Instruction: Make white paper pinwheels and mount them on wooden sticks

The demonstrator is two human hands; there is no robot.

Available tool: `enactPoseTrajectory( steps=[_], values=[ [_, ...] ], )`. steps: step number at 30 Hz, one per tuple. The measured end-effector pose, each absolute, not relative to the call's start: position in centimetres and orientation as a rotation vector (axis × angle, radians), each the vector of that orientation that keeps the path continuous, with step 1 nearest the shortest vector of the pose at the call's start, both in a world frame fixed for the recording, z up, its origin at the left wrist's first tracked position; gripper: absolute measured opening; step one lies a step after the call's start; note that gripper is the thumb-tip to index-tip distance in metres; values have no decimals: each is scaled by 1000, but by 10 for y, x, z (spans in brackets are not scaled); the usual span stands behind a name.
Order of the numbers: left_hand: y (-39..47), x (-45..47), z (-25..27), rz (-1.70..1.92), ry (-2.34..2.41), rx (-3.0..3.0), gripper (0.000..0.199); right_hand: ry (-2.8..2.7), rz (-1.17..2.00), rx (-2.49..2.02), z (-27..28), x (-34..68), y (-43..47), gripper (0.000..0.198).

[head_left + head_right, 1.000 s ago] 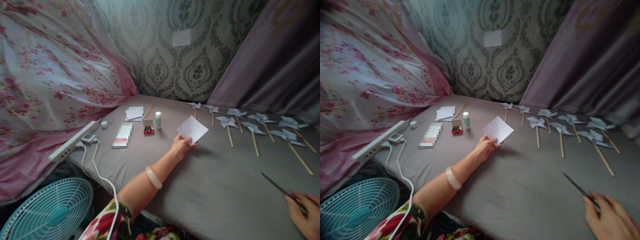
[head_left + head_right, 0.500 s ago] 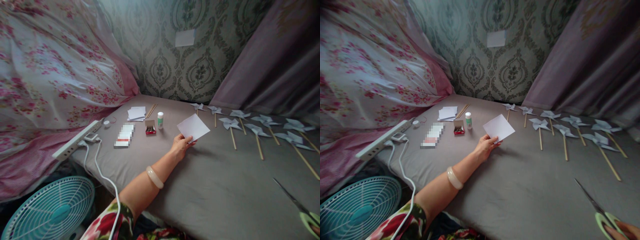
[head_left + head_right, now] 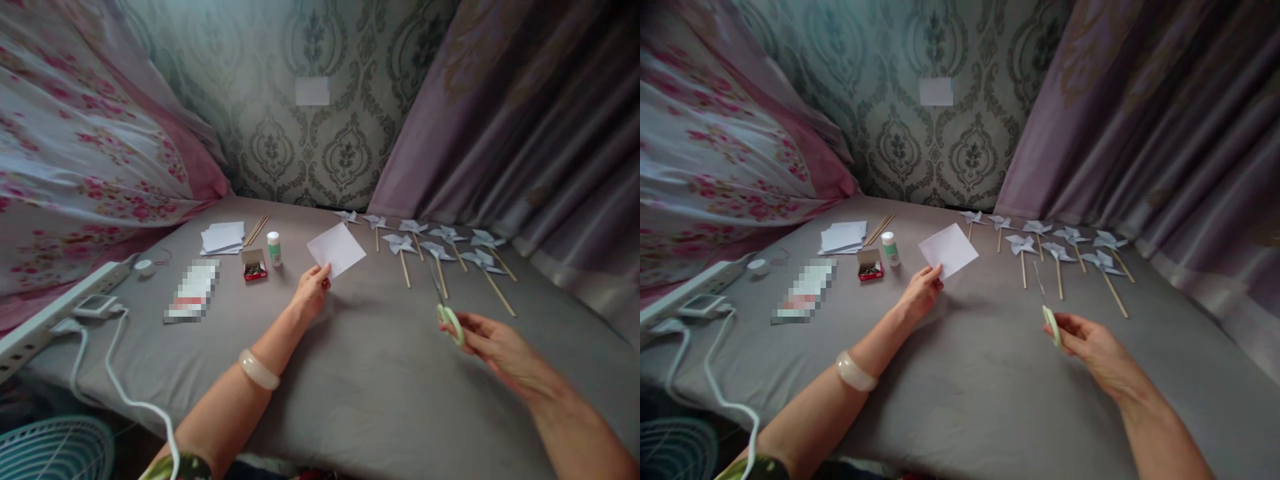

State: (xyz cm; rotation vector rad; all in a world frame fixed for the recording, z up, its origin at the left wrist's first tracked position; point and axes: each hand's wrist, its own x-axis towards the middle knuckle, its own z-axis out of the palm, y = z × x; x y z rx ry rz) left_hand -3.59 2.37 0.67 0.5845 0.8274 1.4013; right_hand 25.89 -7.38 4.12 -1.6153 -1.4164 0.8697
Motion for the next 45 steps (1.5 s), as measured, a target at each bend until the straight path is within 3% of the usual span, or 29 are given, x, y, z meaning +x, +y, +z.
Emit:
enactPoseTrajectory(
  steps=[3,9,17,30,45],
  values=[
    [21,-37,14,1392,787,583,38,-1265,1279,-1355,59,214,-64,54],
    [21,-40,20,1403,782,564,39,-1200,1600,-1079,62,153,-35,58],
    [19,-47,26,1399,850,562,23,-1460,1426,-1253,42,132,-17,67],
    [5,-44,25,1407,971,561,35,-1842,1342,-1373,23,129,-33,57],
    [-7,-36,30,1423,999,664,32,-1842,1345,-1328,20,118,-42,58]
  ],
)
